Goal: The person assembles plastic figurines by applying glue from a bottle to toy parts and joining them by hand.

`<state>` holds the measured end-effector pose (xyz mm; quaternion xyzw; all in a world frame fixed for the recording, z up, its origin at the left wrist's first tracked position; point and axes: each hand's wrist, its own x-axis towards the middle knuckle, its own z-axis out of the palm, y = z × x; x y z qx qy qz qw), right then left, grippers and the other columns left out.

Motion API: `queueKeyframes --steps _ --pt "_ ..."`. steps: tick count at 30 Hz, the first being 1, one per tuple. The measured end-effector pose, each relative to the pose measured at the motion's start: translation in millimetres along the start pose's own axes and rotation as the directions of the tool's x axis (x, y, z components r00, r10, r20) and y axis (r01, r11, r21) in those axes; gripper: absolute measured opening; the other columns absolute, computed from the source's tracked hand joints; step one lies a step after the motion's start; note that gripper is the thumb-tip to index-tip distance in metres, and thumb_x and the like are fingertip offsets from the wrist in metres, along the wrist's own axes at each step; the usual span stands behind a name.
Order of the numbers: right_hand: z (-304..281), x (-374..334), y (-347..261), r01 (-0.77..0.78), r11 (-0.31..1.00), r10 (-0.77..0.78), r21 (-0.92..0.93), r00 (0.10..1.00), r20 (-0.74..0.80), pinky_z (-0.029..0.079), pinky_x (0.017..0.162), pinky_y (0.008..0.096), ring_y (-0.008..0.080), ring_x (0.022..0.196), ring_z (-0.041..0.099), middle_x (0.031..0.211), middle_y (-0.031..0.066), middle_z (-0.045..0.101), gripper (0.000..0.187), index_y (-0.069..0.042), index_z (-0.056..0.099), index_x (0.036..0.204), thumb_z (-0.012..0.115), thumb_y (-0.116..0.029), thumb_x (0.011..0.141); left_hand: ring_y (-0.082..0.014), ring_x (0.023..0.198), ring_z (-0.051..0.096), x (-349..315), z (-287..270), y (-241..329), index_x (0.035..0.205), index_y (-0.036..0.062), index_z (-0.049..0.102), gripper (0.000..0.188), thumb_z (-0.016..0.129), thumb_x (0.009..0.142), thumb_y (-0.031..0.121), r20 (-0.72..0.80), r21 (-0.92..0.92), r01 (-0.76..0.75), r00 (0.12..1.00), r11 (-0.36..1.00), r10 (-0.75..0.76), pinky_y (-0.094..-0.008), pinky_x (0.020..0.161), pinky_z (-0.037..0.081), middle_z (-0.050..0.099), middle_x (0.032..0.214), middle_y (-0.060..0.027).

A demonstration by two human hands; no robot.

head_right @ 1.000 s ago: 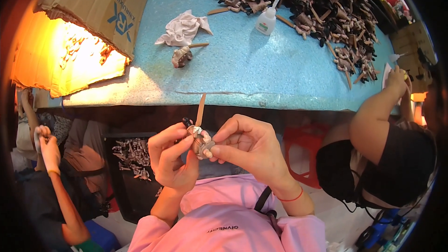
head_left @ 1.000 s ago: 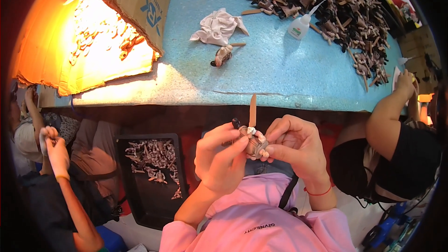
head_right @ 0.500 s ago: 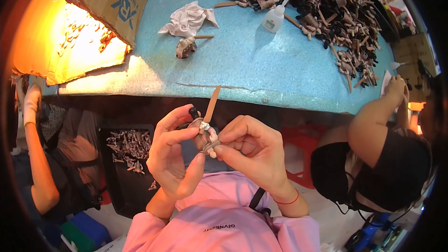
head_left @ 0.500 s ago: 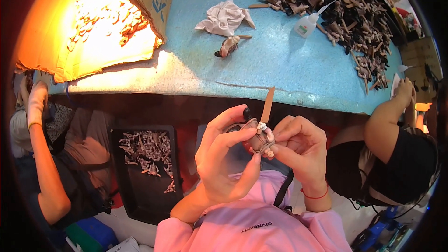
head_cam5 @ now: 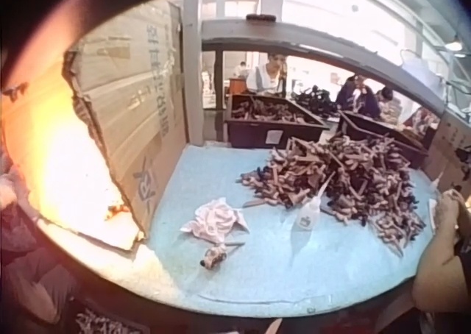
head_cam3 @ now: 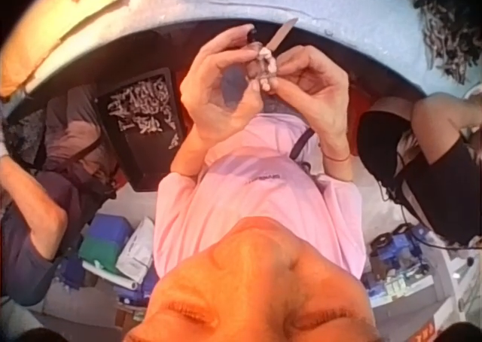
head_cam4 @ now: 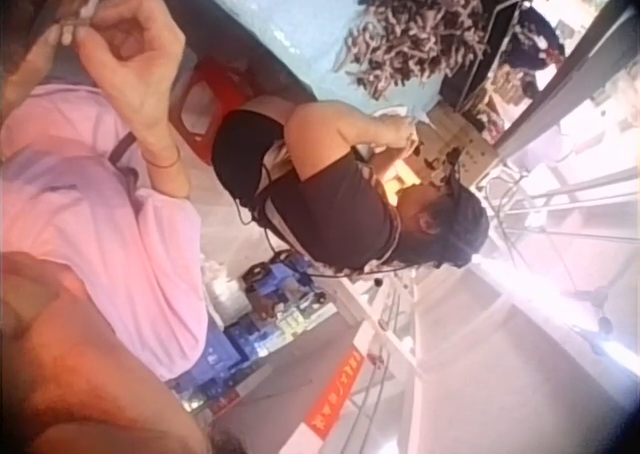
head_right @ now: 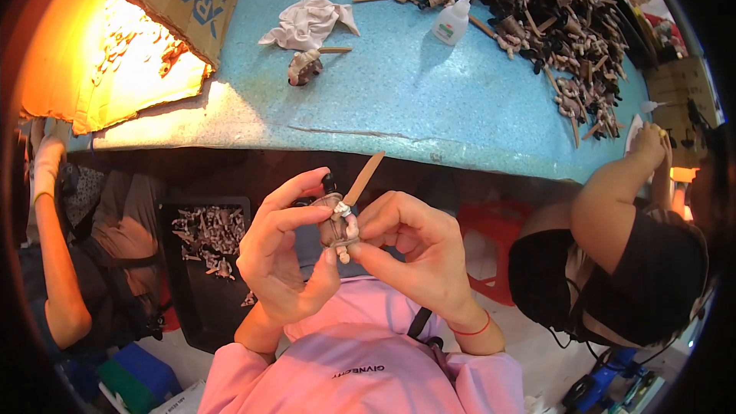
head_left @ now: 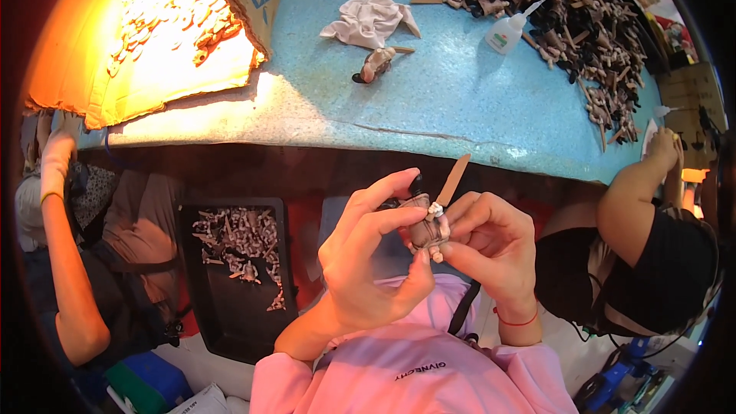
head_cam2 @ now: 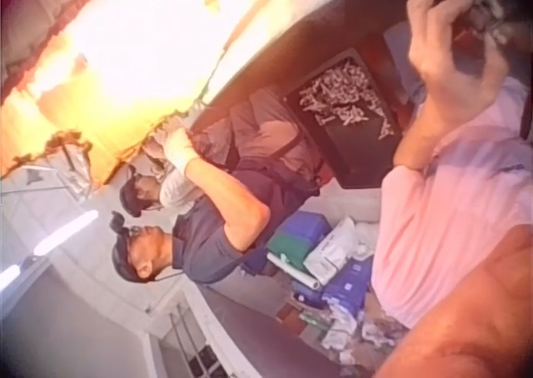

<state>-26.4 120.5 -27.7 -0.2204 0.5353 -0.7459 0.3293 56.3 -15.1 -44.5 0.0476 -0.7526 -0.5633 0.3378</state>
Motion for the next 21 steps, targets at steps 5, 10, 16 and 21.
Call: queueKeyframes --steps 5,10,16,21 --pt "-1.9 -3.0 -15.4 -0.016 0.996 0.015 -0.089 1.000 -0.010 0.051 0.078 0.0274 0.0174 0.090 0.060 0.096 0.0127 0.055 0.021 0.006 0.052 0.092 0.061 0.013 0.074 -0.0256 0.082 0.059 -0.1 -0.5 -0.6 0.094 -0.0023 0.059 0.040 0.064 0.055 -0.005 0.023 -0.004 -0.020 1.000 1.000 0.020 -0.0303 0.066 0.049 0.056 0.111 -0.0228" --pt "-1.6 -3.2 -21.6 -0.035 0.988 0.035 -0.149 0.999 -0.003 0.051 0.078 0.0271 0.0195 0.095 0.061 0.104 0.0119 0.053 0.040 0.005 0.045 0.110 0.061 0.010 0.074 -0.0267 0.082 0.059 3.6 0.9 7.4 0.093 -0.0016 0.059 0.040 0.065 0.054 -0.005 0.080 0.024 -0.015 0.997 1.000 0.013 -0.0314 0.067 0.049 0.056 0.110 -0.0224" --pt "-4.3 -0.7 -29.1 -0.084 0.971 0.095 -0.225 0.995 0.038 0.052 0.075 0.0254 0.0159 0.092 0.061 0.103 0.0094 0.052 0.040 0.004 0.045 0.109 0.059 0.012 0.072 -0.0281 0.082 0.058 3.7 0.1 13.3 0.092 -0.0017 0.059 0.039 0.065 0.054 -0.006 0.149 0.110 -0.056 0.988 0.992 0.039 -0.0337 0.068 0.050 0.056 0.111 -0.0228" --pt "-3.7 2.8 -30.4 -0.099 0.976 0.110 -0.195 0.993 0.047 0.053 0.076 0.0277 0.0176 0.094 0.059 0.105 0.0132 0.051 0.046 0.003 0.042 0.110 0.058 0.014 0.069 -0.0308 0.081 0.057 5.5 0.4 18.2 0.091 -0.0028 0.059 0.039 0.065 0.053 -0.005 0.175 0.203 -0.132 0.980 0.970 0.097 -0.0348 0.068 0.049 0.055 0.111 -0.0232"
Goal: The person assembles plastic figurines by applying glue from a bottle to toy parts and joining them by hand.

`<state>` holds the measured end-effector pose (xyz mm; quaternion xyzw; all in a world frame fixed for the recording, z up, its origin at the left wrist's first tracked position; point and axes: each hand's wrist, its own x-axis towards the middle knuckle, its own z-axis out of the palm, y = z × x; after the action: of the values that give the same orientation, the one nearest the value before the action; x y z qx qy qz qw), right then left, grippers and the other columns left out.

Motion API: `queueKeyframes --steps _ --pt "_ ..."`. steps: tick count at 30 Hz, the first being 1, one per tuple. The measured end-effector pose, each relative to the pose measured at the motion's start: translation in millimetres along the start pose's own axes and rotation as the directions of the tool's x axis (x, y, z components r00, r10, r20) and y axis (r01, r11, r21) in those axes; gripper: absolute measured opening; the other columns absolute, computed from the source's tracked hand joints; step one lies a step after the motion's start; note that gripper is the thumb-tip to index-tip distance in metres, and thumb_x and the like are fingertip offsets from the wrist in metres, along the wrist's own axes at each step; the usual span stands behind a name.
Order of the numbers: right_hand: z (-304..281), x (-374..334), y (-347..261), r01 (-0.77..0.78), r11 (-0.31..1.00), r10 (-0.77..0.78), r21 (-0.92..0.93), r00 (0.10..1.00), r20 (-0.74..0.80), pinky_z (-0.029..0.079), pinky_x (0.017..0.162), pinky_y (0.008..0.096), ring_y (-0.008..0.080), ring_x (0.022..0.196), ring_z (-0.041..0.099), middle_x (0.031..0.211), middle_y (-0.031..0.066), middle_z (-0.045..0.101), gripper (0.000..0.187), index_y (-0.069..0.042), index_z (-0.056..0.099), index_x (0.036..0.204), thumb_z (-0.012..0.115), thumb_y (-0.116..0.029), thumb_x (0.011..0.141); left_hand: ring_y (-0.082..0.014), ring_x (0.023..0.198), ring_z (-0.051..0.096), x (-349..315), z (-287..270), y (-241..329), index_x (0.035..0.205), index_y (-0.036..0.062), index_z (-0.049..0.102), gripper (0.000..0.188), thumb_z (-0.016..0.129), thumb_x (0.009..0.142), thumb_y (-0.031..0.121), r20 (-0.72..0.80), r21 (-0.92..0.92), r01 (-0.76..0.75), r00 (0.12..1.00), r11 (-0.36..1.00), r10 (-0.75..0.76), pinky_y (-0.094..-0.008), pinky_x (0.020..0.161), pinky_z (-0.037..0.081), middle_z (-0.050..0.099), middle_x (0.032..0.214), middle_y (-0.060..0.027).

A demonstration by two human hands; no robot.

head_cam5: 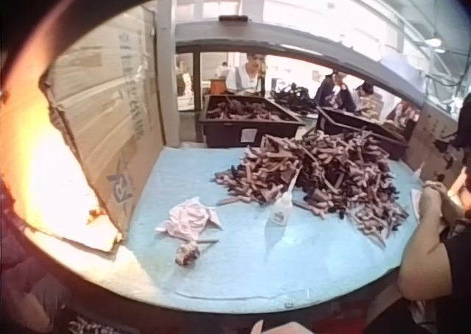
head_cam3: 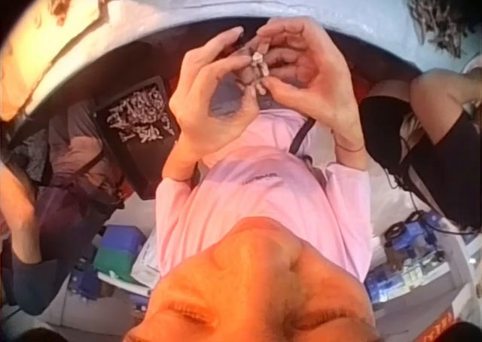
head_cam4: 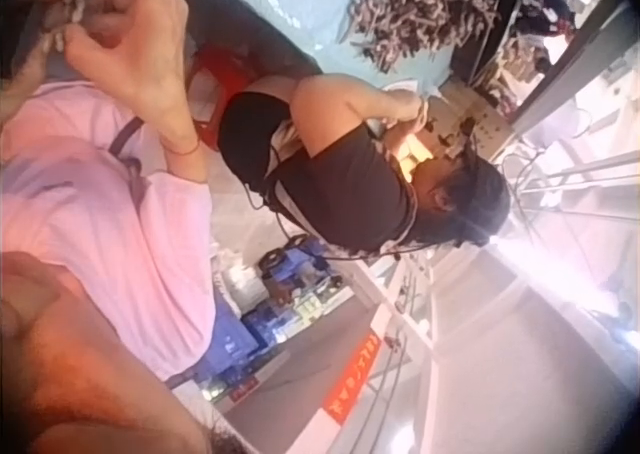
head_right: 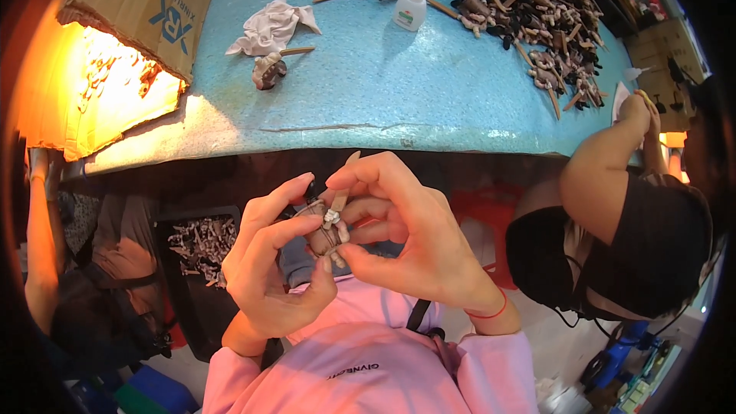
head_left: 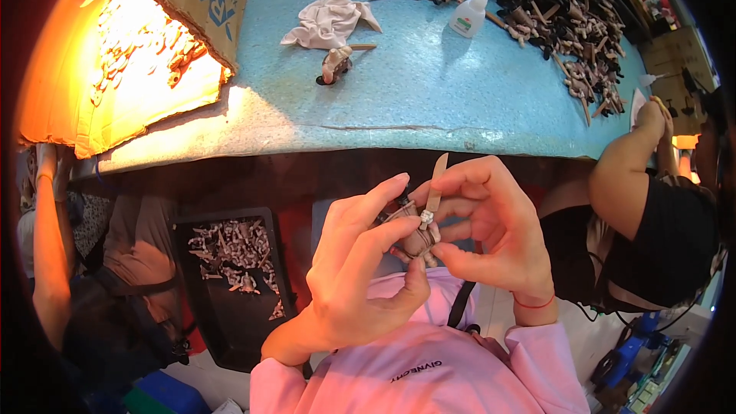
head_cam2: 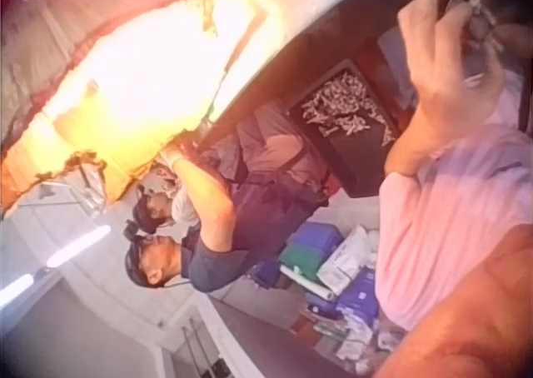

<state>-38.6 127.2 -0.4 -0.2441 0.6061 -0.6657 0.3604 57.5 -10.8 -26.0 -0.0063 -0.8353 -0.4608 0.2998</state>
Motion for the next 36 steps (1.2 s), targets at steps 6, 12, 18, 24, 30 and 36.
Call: queueKeyframes --steps 6,12,18,24,30,36 --pt "-1.0 1.6 9.3 0.049 0.995 -0.051 0.089 0.999 0.016 0.053 0.074 0.0267 0.0147 0.092 0.057 0.103 0.0110 0.049 0.053 0.001 0.038 0.117 0.057 0.014 0.069 -0.0309 0.080 0.057 0.9 3.3 0.3 0.091 -0.0029 0.059 0.041 0.064 0.051 -0.005 -0.025 0.007 0.011 1.000 1.000 -0.011 -0.0349 0.068 0.049 0.057 0.109 -0.0230" --pt "0.5 3.7 10.1 0.048 0.989 -0.049 0.139 0.999 0.006 0.052 0.075 0.0274 0.0167 0.093 0.058 0.105 0.0129 0.049 0.063 -0.001 0.032 0.125 0.056 0.015 0.069 -0.0315 0.085 0.057 0.2 3.3 -1.2 0.093 -0.0025 0.059 0.040 0.064 0.054 -0.006 -0.001 -0.020 0.050 0.999 0.999 -0.050 -0.0352 0.070 0.050 0.055 0.112 -0.0226" --pt "1.6 5.4 6.0 0.052 0.984 -0.042 0.170 0.997 -0.061 0.054 0.075 0.0305 0.0229 0.098 0.058 0.102 0.0171 0.053 0.090 -0.003 0.013 0.139 0.058 0.014 0.063 -0.0334 0.094 0.057 7.5 -4.9 1.4 0.099 -0.0029 0.058 0.042 0.064 0.058 -0.009 0.123 -0.065 0.068 0.991 0.996 -0.059 -0.0352 0.075 0.049 0.052 0.118 -0.0237" --pt "1.5 3.8 2.0 0.049 0.991 -0.042 0.121 0.997 -0.065 0.053 0.074 0.0293 0.0208 0.095 0.058 0.102 0.0154 0.054 0.092 -0.004 0.012 0.140 0.059 0.013 0.063 -0.0340 0.095 0.056 5.5 -3.7 -1.4 0.101 -0.0029 0.057 0.045 0.064 0.057 -0.010 0.123 -0.090 0.069 0.991 0.994 -0.058 -0.0353 0.077 0.048 0.050 0.118 -0.0255" --pt "-3.6 10.8 6.0 0.036 0.999 -0.036 -0.013 0.999 -0.001 0.052 0.072 0.0261 0.0196 0.092 0.059 0.105 0.0156 0.054 0.084 -0.003 0.018 0.139 0.060 0.012 0.067 -0.0315 0.108 0.053 -5.2 5.7 -8.8 0.109 -0.0073 0.054 0.039 0.058 0.070 -0.005 0.073 -0.539 0.307 0.945 0.784 -0.320 -0.0400 0.090 0.046 0.045 0.125 -0.0271" --pt "-15.4 -5.3 14.6 0.146 0.989 -0.144 -0.011 0.956 -0.255 0.052 0.069 0.0244 0.0184 0.090 0.059 0.107 0.0157 0.056 0.070 -0.001 0.028 0.135 0.063 0.003 0.074 -0.0320 0.112 0.050 -4.9 1.3 -15.5 0.125 -0.0048 0.041 0.049 0.057 0.081 0.006 0.302 -0.889 0.425 0.822 0.169 -0.483 -0.0437 0.092 0.045 0.042 0.129 -0.0241"
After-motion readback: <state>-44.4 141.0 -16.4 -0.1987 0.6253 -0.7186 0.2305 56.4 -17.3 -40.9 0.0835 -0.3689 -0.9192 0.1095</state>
